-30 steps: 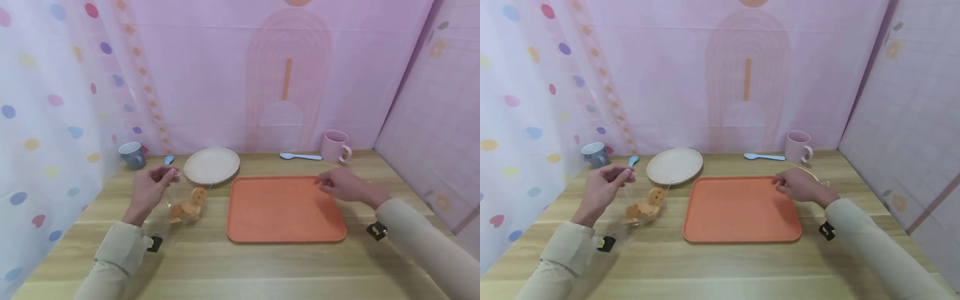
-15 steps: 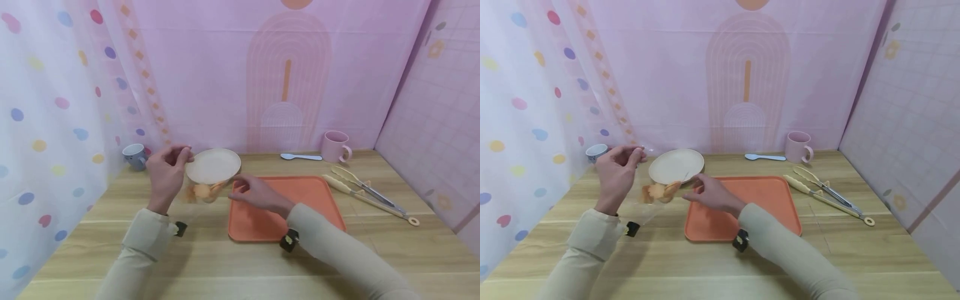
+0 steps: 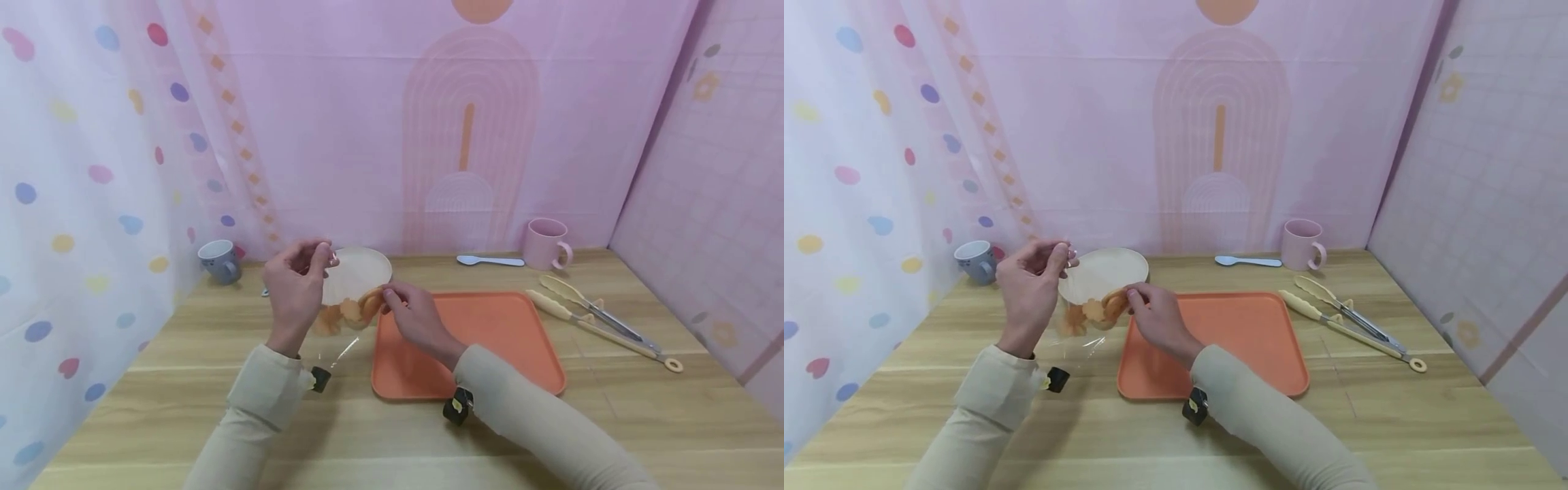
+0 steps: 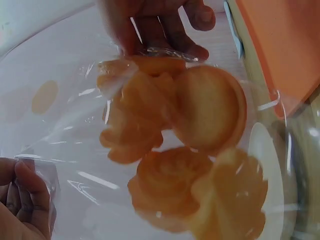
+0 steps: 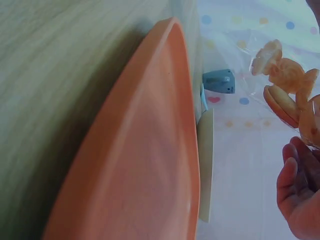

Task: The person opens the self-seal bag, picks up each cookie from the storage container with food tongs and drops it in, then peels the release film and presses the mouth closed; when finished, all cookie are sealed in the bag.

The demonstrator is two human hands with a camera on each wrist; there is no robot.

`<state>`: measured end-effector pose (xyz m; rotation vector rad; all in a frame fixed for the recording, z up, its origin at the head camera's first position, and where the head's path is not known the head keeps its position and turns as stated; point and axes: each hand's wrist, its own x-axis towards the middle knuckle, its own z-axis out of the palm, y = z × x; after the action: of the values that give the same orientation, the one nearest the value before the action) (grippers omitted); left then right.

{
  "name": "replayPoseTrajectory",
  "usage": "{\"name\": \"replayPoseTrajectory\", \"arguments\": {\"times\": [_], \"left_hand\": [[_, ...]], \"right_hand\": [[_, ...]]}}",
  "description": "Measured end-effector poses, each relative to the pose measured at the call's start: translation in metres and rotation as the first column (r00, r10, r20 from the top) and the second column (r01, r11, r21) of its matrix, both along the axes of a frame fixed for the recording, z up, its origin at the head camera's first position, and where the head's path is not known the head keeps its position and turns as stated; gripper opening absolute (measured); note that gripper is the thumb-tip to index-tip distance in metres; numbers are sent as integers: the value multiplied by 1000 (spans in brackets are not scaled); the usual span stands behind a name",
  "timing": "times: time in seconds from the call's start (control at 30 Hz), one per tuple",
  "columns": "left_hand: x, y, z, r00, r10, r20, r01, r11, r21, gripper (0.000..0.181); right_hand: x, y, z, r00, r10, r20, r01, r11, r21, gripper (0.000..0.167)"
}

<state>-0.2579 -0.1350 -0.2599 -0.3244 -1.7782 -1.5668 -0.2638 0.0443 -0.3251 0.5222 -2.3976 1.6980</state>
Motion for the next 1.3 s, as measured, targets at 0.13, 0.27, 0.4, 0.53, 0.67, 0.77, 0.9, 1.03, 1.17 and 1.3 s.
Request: {"name": "replayPoseTrajectory", "arguments": {"times": [0.13, 0.27, 0.4, 0.53, 0.67, 0.77, 0.9, 1.03, 1.17, 1.3], "left_hand": [[-1, -4, -3, 1000, -23, 13, 23, 1000, 9, 16], [-3, -10, -8, 994, -110, 18, 110, 993, 35, 16], [-4, -25, -15, 908, -419, 8, 413, 898, 152, 11], [-7, -43, -22, 702, -713, 10, 675, 669, 312, 22], [-11, -50, -26, 667, -740, 89, 668, 646, 370, 28], [-7, -47, -25, 740, -651, 169, 580, 744, 331, 25], [2, -41, -21, 825, -520, 219, 475, 850, 229, 19], [8, -32, -12, 883, -413, 222, 401, 911, 100, 17], [12, -28, -4, 909, -355, 219, 370, 928, -32, 30], [13, -28, 0, 857, -480, 187, 486, 874, 14, 22]], "right_hand": [[-3, 3, 2, 998, -61, 14, 61, 998, -2, 30], [-4, 13, 10, 995, -71, -67, 72, 997, 20, 30], [5, 26, 32, 922, -45, -383, 92, 990, 104, 26], [16, 28, 65, 713, 42, -700, 156, 964, 216, 23], [12, 26, 77, 695, 73, -715, 160, 954, 253, 26], [6, 28, 65, 763, 20, -646, 136, 972, 190, 26], [3, 35, 46, 820, -32, -571, 98, 991, 87, 18], [3, 47, 44, 854, -15, -521, 52, 997, 56, 11], [6, 59, 49, 867, 17, -498, 2, 999, 37, 8], [12, 70, 55, 909, 115, -400, -154, 986, -67, 15]]}}
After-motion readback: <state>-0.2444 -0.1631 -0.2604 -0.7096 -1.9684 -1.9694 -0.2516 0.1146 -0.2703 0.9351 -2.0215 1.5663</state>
